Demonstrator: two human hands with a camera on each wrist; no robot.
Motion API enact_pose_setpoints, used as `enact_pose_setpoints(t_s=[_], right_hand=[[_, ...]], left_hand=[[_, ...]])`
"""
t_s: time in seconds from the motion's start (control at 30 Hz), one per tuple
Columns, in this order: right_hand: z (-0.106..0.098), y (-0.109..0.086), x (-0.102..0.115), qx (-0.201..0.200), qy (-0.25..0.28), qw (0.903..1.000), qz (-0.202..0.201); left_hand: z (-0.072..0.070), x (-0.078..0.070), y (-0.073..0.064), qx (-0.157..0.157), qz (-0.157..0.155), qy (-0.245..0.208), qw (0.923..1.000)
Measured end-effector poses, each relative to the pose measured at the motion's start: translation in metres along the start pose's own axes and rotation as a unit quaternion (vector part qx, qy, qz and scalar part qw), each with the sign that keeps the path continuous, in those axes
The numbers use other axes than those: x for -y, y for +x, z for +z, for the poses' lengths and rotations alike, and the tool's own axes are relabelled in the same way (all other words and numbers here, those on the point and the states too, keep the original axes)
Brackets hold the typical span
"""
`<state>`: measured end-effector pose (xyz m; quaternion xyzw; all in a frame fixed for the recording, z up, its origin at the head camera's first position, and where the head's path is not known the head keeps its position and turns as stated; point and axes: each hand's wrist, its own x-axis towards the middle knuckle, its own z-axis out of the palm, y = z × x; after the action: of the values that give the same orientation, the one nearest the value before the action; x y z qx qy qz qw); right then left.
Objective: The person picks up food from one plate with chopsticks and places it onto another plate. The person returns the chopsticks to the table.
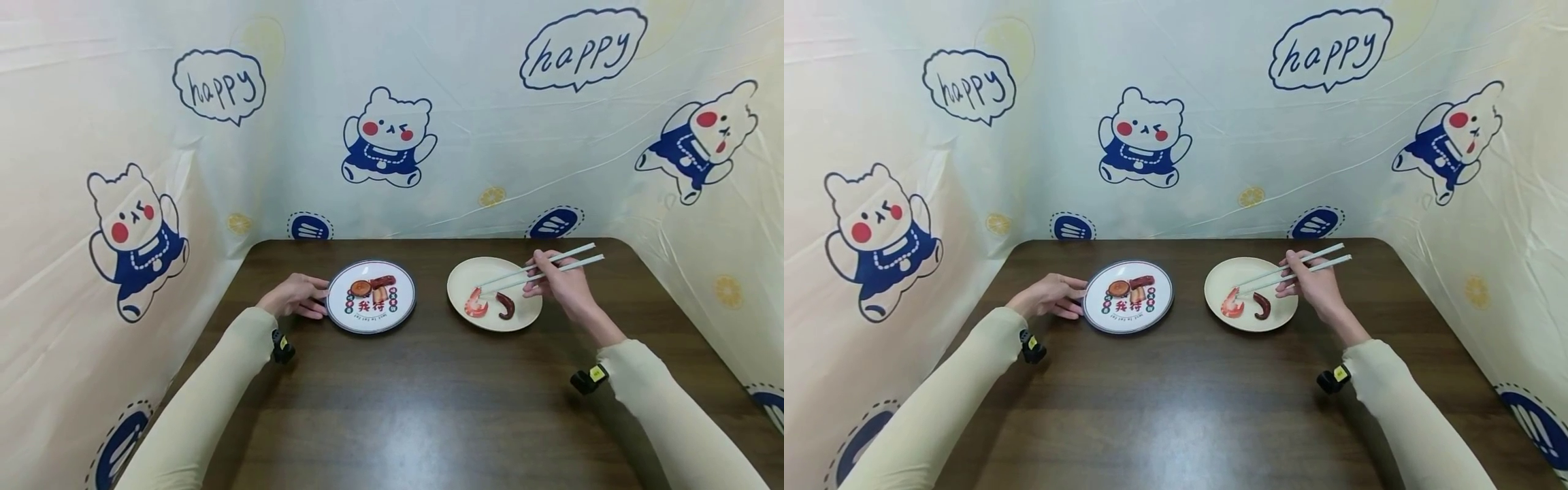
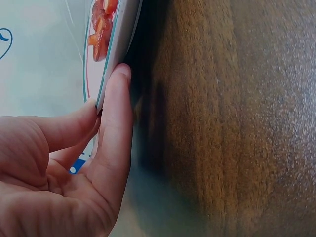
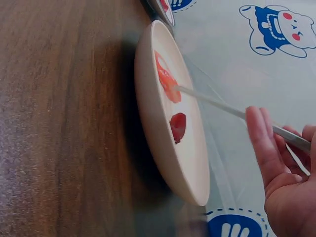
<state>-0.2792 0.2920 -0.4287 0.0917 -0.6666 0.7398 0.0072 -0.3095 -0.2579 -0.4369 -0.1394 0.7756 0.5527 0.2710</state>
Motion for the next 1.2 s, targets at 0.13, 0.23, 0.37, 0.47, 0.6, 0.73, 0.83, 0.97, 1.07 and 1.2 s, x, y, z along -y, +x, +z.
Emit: enact_pose_setpoints(t_s=[0.13, 0.23, 0.37, 0.47, 0.6, 0.73, 0.83, 0.97, 1.07, 1.2], right_hand=[[0.004, -0.003, 0.003, -0.029, 0.005, 0.9994, -0.021], [0.006, -0.004, 0.005, -0.028, 0.014, 0.9995, -0.009], [0.005, -0.007, 0.007, -0.039, 0.02, 0.999, 0.006], [0.004, -0.008, 0.008, -0.051, 0.031, 0.998, 0.018], [0.002, -0.008, 0.008, -0.04, 0.049, 0.9966, 0.053], [0.004, -0.005, 0.008, -0.019, 0.057, 0.9954, 0.074], [0.009, -0.002, 0.008, -0.004, 0.056, 0.9948, 0.086], [0.019, 0.001, 0.006, 0.011, 0.046, 0.9941, 0.097], [0.024, 0.002, 0.005, 0.027, 0.026, 0.9952, 0.09], [0.024, 0.002, 0.002, 0.062, -0.011, 0.9958, 0.067]], left_hand=[[0.0, 0.001, 0.0, -0.003, -0.001, 0.0, 1.0], [0.0, 0.001, 0.0, -0.007, -0.005, 0.002, 1.0], [0.0, 0.001, 0.0, -0.006, -0.005, 0.003, 1.0], [0.001, 0.002, 0.0, -0.004, -0.003, 0.0, 1.0], [0.001, 0.002, 0.0, -0.006, -0.004, -0.002, 1.0], [0.0, 0.0, 0.001, -0.011, -0.007, 0.002, 0.9999], [-0.001, -0.001, 0.001, -0.011, -0.009, 0.004, 0.9999], [-0.001, 0.0, 0.0, -0.009, -0.01, 0.003, 0.9999], [0.0, 0.0, -0.001, -0.01, -0.01, 0.002, 0.9999], [0.001, -0.001, -0.001, -0.009, -0.008, 0.003, 0.9999]])
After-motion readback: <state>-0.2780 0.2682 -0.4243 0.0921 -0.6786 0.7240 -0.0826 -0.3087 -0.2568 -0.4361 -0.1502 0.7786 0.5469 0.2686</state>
